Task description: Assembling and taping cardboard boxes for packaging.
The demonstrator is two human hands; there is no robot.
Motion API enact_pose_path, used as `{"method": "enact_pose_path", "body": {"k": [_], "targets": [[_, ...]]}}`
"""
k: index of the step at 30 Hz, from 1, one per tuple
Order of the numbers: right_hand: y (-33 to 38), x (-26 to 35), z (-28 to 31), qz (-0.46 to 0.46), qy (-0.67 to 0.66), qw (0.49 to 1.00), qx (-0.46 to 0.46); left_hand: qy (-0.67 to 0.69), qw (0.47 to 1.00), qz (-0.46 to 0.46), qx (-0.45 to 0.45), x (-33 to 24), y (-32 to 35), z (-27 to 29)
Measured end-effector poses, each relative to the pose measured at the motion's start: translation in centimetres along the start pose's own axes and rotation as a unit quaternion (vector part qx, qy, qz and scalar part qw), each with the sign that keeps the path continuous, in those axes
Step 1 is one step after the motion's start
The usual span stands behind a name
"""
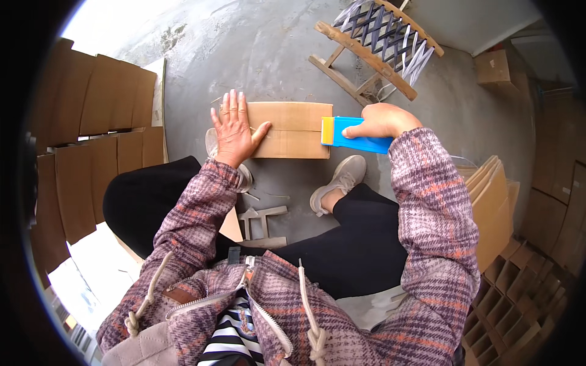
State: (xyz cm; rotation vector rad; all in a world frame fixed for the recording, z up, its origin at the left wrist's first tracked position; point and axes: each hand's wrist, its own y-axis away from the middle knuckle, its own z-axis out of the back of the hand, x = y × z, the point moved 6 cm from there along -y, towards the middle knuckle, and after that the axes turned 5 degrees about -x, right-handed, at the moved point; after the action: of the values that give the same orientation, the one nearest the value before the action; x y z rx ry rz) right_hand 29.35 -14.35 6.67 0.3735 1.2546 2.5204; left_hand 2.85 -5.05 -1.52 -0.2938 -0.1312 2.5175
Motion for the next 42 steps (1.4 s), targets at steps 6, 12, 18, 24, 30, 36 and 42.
{"method": "enact_pose_path", "body": {"k": [6, 12, 18, 24, 30, 36, 42], "targets": [[0.0, 0.4, 0.0, 0.000, -0.006, 1.000, -0.003, 0.103, 0.985, -0.134, 0.019, -8.5, -1.3, -1.7], [0.0, -0.6, -0.6, 0.022, 0.010, 1.000, -0.013, 0.106, 0.980, -0.168, 0.023, -12.3, -0.9, -2.1], [-0.4, -3.4, -1.7, 0.025, -0.082, 0.996, 0.001, 0.115, 0.978, -0.172, 0.028, -12.3, -1.2, -2.2], [0.4, -7.8, -2.8, 0.032, -0.165, 0.985, 0.030, 0.107, 0.978, -0.176, 0.034, -12.3, -1.4, -2.2], [1.3, -11.1, -4.3, 0.032, -0.204, 0.978, 0.007, 0.092, 0.979, -0.175, 0.058, -12.5, -1.5, -2.2], [0.9, -12.4, -4.4, 0.056, -0.196, 0.979, -0.016, 0.088, 0.977, -0.179, 0.068, -12.4, -1.5, -2.3], [-1.6, -10.8, -5.6, 0.043, -0.140, 0.989, -0.017, 0.085, 0.978, -0.177, 0.074, -12.7, -1.5, -2.1]]}}
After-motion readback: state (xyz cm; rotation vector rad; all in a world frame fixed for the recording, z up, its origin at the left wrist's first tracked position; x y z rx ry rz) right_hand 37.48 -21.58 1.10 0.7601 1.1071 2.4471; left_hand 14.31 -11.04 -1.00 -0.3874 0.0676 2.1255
